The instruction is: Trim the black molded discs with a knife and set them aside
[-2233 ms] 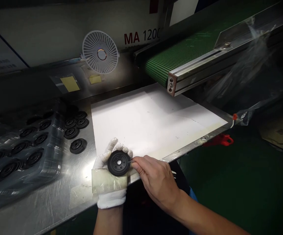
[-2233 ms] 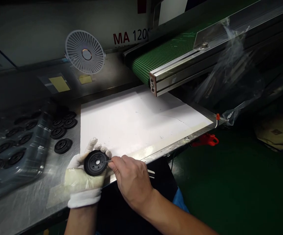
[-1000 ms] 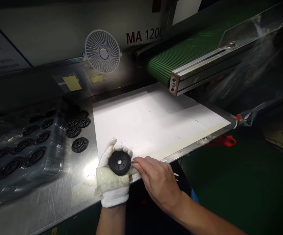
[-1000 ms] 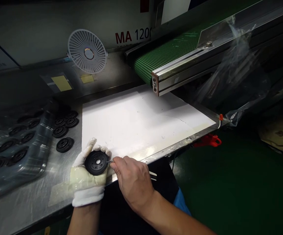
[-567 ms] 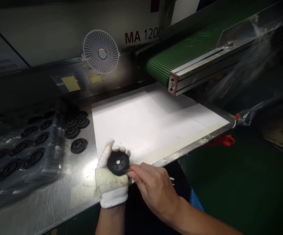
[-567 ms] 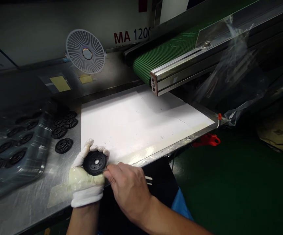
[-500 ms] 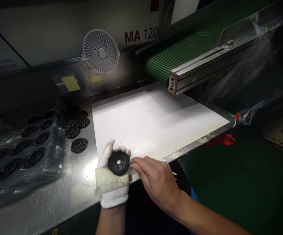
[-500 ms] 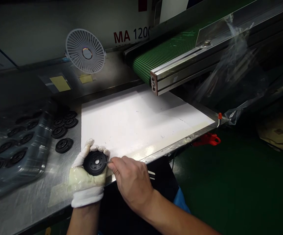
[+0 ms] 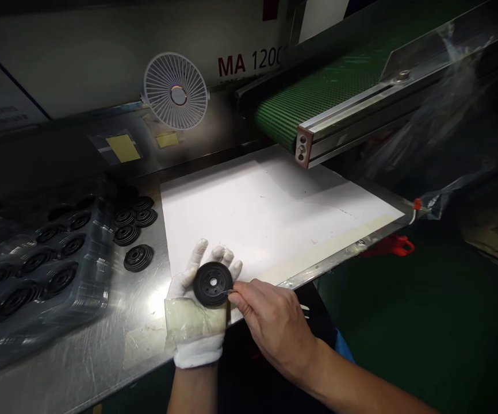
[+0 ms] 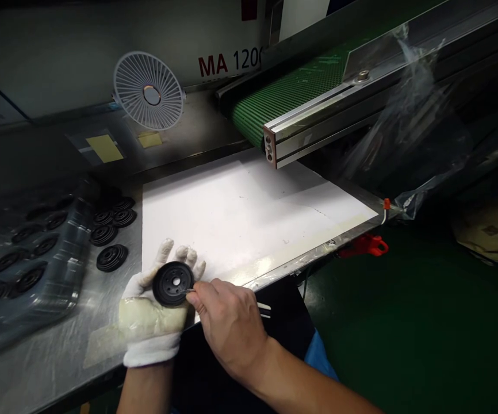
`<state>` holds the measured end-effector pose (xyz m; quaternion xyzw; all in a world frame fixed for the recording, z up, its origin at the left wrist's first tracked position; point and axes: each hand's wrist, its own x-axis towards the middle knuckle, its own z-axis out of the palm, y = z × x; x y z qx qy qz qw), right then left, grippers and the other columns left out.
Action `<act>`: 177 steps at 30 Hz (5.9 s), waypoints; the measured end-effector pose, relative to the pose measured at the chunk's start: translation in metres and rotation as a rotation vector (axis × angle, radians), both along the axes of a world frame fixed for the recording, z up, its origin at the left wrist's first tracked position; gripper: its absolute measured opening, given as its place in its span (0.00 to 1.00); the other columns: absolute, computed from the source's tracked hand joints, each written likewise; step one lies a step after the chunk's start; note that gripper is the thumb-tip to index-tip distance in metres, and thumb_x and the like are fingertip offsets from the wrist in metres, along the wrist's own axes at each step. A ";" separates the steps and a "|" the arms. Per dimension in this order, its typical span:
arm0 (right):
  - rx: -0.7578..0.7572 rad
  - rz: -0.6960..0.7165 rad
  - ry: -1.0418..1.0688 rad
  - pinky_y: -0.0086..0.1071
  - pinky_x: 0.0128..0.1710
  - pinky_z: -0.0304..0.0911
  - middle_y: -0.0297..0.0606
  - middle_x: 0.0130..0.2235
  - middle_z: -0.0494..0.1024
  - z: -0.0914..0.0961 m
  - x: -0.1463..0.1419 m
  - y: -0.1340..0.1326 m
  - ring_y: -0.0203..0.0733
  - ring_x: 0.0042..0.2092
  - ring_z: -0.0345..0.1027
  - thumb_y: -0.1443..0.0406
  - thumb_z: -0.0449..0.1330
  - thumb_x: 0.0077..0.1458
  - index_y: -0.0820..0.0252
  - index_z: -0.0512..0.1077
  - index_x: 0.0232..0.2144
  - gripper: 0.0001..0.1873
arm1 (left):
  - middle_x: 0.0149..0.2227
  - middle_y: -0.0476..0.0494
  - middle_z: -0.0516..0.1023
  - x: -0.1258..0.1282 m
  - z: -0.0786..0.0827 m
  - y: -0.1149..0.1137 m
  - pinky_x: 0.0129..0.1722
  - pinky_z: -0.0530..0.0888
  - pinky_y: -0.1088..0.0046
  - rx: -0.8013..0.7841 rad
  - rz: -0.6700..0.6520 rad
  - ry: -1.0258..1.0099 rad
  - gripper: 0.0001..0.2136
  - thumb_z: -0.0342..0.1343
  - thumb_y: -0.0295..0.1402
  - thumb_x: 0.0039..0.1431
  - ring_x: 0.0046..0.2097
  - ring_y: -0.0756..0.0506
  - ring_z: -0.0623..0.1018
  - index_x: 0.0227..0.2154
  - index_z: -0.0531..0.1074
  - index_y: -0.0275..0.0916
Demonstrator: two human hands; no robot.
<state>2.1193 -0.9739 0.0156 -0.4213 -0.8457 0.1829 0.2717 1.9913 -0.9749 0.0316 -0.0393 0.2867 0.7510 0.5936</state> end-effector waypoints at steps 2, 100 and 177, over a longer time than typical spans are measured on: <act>0.004 -0.029 0.003 0.30 0.31 0.54 0.34 0.31 0.74 0.000 0.003 0.003 0.38 0.32 0.67 0.60 0.48 0.65 0.56 0.71 0.40 0.13 | 0.35 0.40 0.76 0.000 0.001 0.001 0.41 0.75 0.57 -0.028 -0.019 0.001 0.17 0.53 0.30 0.51 0.39 0.41 0.76 0.46 0.72 0.38; -0.070 0.054 0.055 0.31 0.28 0.50 0.33 0.28 0.71 0.026 0.003 0.001 0.37 0.29 0.63 0.60 0.46 0.64 0.54 0.70 0.35 0.15 | 0.28 0.52 0.73 0.008 0.003 0.000 0.47 0.70 0.64 0.120 0.292 0.135 0.06 0.53 0.32 0.57 0.35 0.49 0.74 0.34 0.74 0.44; -0.869 -0.059 1.057 0.22 0.28 0.62 0.32 0.28 0.69 0.059 0.091 0.039 0.31 0.28 0.61 0.62 0.67 0.48 0.54 0.72 0.44 0.18 | 0.46 0.32 0.76 0.018 0.033 -0.029 0.28 0.78 0.66 -0.133 -0.314 -0.192 0.17 0.48 0.40 0.62 0.42 0.36 0.78 0.41 0.75 0.32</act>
